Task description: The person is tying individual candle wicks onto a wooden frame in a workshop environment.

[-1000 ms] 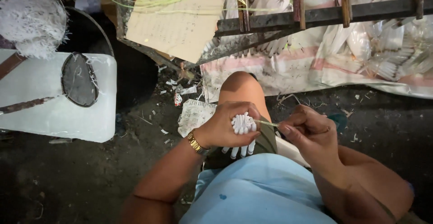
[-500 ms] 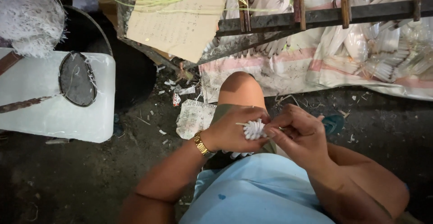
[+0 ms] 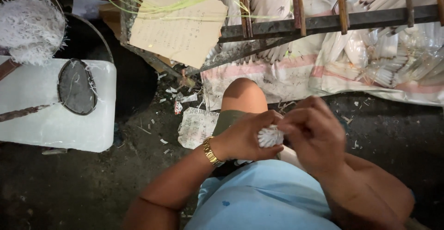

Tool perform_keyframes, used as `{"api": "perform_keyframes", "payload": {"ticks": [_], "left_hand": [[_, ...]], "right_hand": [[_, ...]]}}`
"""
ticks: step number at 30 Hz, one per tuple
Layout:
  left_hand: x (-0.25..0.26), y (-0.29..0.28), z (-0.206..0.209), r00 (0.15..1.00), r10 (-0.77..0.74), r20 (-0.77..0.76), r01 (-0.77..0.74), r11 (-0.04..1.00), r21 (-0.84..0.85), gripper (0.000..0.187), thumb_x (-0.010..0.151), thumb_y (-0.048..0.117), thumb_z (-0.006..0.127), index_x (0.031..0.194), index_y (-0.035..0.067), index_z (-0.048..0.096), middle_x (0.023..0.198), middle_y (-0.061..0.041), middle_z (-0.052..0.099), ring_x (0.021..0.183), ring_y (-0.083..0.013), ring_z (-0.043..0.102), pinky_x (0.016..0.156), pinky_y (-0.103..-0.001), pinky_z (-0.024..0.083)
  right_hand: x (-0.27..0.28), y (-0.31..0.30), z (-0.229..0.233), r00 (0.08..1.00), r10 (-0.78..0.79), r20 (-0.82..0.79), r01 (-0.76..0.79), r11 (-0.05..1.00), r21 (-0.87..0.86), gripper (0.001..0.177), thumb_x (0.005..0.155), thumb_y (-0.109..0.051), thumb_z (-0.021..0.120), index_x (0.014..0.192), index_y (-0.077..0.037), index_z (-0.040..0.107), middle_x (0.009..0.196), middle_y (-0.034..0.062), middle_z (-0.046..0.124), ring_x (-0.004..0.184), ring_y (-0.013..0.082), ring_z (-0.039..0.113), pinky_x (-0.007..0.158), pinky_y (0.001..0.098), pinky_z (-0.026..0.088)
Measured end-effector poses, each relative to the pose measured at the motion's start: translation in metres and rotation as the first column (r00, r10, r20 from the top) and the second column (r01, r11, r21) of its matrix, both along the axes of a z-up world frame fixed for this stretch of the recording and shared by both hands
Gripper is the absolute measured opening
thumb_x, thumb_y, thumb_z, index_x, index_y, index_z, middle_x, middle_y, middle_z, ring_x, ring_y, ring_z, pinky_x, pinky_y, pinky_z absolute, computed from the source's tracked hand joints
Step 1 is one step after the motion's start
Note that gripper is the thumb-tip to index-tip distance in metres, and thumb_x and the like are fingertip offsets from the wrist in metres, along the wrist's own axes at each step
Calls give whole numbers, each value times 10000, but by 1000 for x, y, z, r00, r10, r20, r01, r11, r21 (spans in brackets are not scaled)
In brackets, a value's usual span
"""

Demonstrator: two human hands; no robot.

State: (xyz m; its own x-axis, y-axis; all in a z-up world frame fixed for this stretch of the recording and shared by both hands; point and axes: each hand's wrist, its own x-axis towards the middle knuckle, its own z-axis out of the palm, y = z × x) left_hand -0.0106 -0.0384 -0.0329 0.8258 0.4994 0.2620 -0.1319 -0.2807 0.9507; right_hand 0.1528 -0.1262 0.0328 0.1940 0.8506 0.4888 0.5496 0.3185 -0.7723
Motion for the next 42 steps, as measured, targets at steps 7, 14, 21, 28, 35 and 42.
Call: {"api": "perform_keyframes", "payload": {"ticks": [7, 14, 21, 28, 35, 42], "left_hand": [[0, -5, 15, 989, -116, 94, 104, 986, 127, 339, 1065, 386, 511, 1116, 90, 668, 1292, -108, 661, 1371, -413, 546, 1256, -641, 166], [1, 5, 51, 964, 260, -61, -259, 966, 27, 338, 1103, 325, 441, 1193, 162, 723, 818, 7, 721, 825, -195, 704, 994, -434, 487], [11, 10, 58, 951, 277, 137, -293, 949, 117, 206, 1019, 157, 610, 1130, 85, 768, 563, 3, 658, 524, -180, 653, 622, -333, 604], [7, 11, 29, 975, 205, 84, -205, 979, -6, 314, 1037, 130, 525, 1208, 15, 761, 567, -47, 635, 629, -214, 678, 750, -372, 610], [11, 10, 66, 975, 213, 65, -220, 965, 141, 244, 1034, 166, 570, 1086, 30, 765, 631, -65, 677, 686, -273, 708, 810, -423, 576], [11, 7, 39, 981, 177, -83, -144, 943, 301, 357, 1088, 243, 475, 872, 43, 677, 701, -114, 706, 858, -385, 727, 1148, -554, 359]], "right_hand": [[16, 2, -4, 983, -33, 182, 24, 998, 50, 184, 921, -277, 749, 933, -94, 758, 802, 77, 557, 706, 275, 622, 593, 339, 498], [74, -22, -33, 555, 107, -825, -373, 918, -132, 156, 961, -35, 651, 1096, 36, 682, 933, 138, 653, 797, 226, 633, 701, 440, 564], [96, -19, -96, 182, 265, -947, -80, 964, 254, 305, 1103, -105, 502, 1370, -65, 643, 1075, 138, 701, 984, 202, 615, 940, 373, 467], [103, -14, -83, 152, 170, -974, 68, 981, 182, 204, 1066, -222, 602, 1205, -106, 696, 1097, 55, 624, 956, 170, 575, 879, 326, 508], [71, -12, -25, 460, -49, -887, -32, 997, -72, 215, 989, -123, 649, 1186, -105, 732, 859, 14, 610, 711, 89, 514, 697, 243, 514], [25, 14, 23, 900, -52, -434, -105, 938, -330, 371, 793, -83, 860, 1145, 1, 778, 803, 80, 729, 747, 107, 637, 699, 282, 565]]}}
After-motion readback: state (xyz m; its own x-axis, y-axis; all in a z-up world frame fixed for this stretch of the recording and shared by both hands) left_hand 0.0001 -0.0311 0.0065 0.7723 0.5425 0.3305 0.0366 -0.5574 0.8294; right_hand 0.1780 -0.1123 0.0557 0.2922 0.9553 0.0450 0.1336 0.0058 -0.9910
